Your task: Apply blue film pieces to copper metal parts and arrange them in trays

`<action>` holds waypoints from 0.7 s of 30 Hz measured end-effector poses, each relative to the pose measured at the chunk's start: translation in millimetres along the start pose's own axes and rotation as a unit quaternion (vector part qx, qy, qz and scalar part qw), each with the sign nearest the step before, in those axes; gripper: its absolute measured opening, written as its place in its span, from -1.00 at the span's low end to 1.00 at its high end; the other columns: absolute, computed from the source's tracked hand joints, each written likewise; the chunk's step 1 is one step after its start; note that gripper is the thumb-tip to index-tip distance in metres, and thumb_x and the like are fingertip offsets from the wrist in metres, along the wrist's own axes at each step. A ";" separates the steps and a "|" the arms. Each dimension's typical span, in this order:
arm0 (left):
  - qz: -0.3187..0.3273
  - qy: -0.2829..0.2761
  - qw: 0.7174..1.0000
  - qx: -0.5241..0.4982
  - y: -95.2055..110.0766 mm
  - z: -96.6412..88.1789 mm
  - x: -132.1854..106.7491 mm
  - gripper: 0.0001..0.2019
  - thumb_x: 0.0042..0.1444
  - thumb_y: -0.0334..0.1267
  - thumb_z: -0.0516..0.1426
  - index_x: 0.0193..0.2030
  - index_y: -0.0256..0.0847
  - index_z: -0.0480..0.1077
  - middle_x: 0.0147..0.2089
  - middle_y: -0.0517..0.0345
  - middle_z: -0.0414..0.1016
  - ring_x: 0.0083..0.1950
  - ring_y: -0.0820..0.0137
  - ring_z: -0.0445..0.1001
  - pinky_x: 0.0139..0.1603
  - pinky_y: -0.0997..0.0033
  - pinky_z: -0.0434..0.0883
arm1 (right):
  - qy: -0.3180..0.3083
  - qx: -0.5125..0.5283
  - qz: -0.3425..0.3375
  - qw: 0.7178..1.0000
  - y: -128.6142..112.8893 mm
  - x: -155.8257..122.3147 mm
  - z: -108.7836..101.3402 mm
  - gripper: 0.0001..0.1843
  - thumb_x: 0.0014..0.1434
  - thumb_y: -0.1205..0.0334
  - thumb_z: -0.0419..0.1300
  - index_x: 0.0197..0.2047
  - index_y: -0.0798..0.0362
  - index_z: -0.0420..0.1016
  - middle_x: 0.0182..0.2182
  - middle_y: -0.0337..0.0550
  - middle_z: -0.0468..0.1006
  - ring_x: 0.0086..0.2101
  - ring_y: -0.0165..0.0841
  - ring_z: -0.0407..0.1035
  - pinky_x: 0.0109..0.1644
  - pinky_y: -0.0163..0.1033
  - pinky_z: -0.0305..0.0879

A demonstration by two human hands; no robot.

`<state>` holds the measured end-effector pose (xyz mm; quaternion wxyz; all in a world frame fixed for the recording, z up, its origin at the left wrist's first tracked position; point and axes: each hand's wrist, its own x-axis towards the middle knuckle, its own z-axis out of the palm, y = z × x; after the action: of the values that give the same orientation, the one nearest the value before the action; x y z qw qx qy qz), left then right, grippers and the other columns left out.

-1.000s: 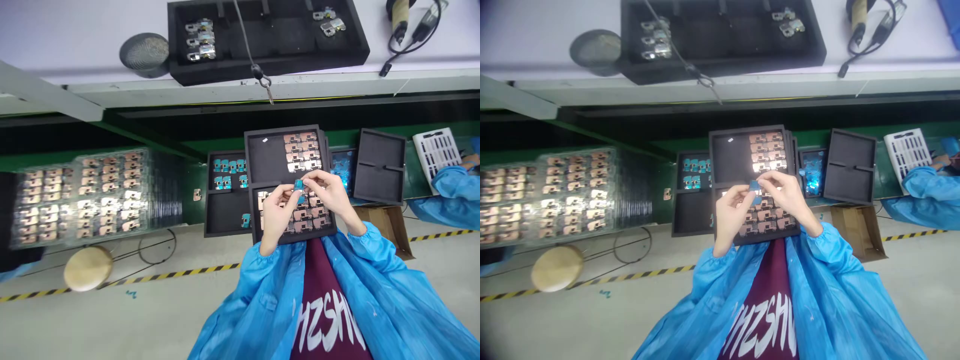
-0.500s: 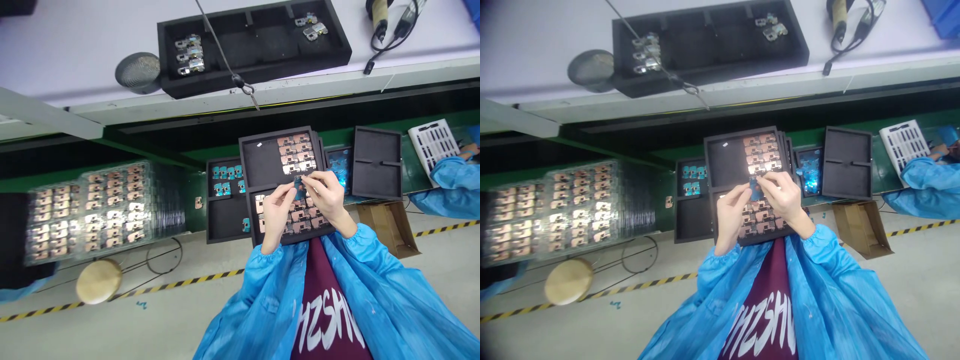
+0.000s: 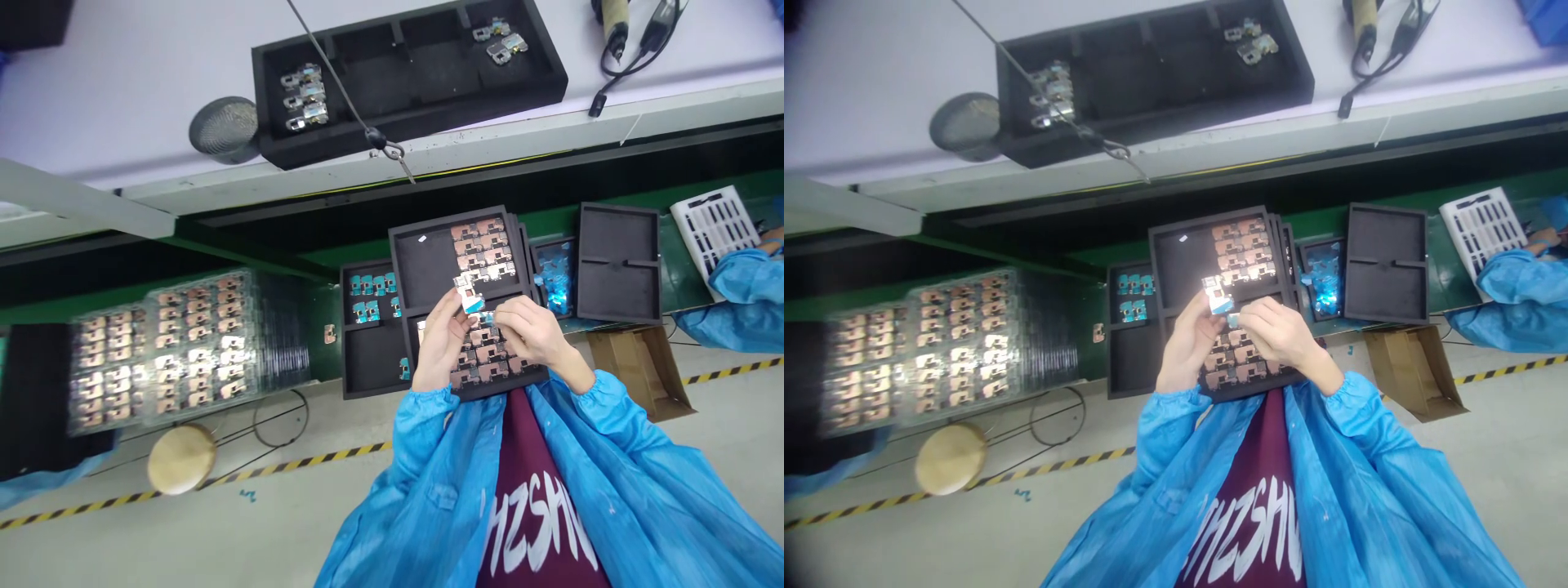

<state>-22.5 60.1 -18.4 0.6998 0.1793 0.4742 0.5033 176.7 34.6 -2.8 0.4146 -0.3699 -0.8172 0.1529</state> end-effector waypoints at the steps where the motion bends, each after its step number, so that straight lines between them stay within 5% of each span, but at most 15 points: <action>1: 0.028 0.020 0.999 0.018 3.0 -4.1 6.1 -0.65 0.14 -0.11 0.49 0.02 -0.14 0.64 0.04 0.05 0.72 -0.09 0.37 0.68 -0.18 0.48 0.57 | 0.027 0.028 0.023 0.999 0.3 -4.3 1.6 -0.79 0.51 0.39 0.12 0.02 -0.03 0.56 -0.14 -0.07 0.69 -0.11 -0.20 0.58 -0.02 -0.03 0.58; 5: 0.174 0.076 0.964 0.186 26.6 -26.1 52.9 -0.70 0.23 -0.09 0.41 0.01 -0.16 0.60 -0.07 0.04 0.71 -0.16 0.33 0.68 -0.24 0.42 0.59 | 0.178 0.100 0.245 0.948 34.7 -31.9 7.5 -0.91 0.48 0.21 0.21 -0.09 -0.03 0.53 -0.20 -0.13 0.63 -0.22 -0.27 0.56 -0.16 -0.14 0.56; 8: 0.218 0.048 0.888 0.402 47.9 -39.6 111.1 -0.84 0.29 -0.22 0.30 -0.05 -0.19 0.61 -0.15 0.04 0.68 -0.23 0.31 0.64 -0.26 0.37 0.56 | 0.244 0.110 0.479 0.836 99.5 -63.0 8.6 -0.79 0.39 0.03 0.23 -0.07 -0.01 0.49 -0.26 -0.17 0.59 -0.31 -0.29 0.54 -0.27 -0.20 0.56; 10: 0.226 0.037 0.818 0.527 56.3 -42.4 149.4 -0.90 0.28 -0.34 0.26 -0.12 -0.19 0.63 -0.15 0.02 0.66 -0.17 0.27 0.63 -0.09 0.28 0.58 | 0.243 0.099 0.571 0.778 146.7 -84.9 7.9 -0.75 0.30 0.01 0.25 -0.12 0.01 0.48 -0.35 -0.19 0.56 -0.34 -0.27 0.54 -0.27 -0.18 0.58; 12: 0.243 0.050 0.764 0.596 57.4 -41.4 176.7 -0.88 0.28 -0.39 0.23 -0.15 -0.20 0.64 -0.11 -0.03 0.63 -0.09 0.21 0.62 0.11 0.17 0.56 | 0.235 0.087 0.607 0.754 185.4 -104.0 7.2 -0.76 0.22 0.03 0.28 -0.19 0.03 0.50 -0.42 -0.19 0.55 -0.37 -0.26 0.54 -0.23 -0.16 0.60; 14: 0.263 0.076 0.740 0.615 52.0 -40.8 188.4 -0.85 0.32 -0.38 0.21 -0.10 -0.21 0.64 -0.04 -0.09 0.60 0.01 0.13 0.60 0.25 0.07 0.51 | 0.228 0.079 0.619 0.747 212.9 -118.7 7.9 -0.77 0.16 0.07 0.33 -0.23 0.04 0.52 -0.46 -0.17 0.56 -0.38 -0.25 0.56 -0.18 -0.16 0.61; 21: 0.333 0.098 0.676 0.650 27.3 -60.1 166.7 -0.69 0.29 -0.41 0.24 0.15 -0.16 0.58 0.13 -0.16 0.48 0.23 -0.01 0.46 0.35 -0.02 0.42 | 0.177 0.051 0.637 0.748 267.2 -145.0 19.5 -0.73 0.13 0.16 0.30 -0.11 0.08 0.62 -0.25 0.01 0.74 -0.11 -0.17 0.67 0.19 -0.05 0.60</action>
<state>-80.5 204.0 -108.2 0.1425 0.6842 0.6569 0.2827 344.3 111.2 -245.3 0.3761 -0.8034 -0.2947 0.3553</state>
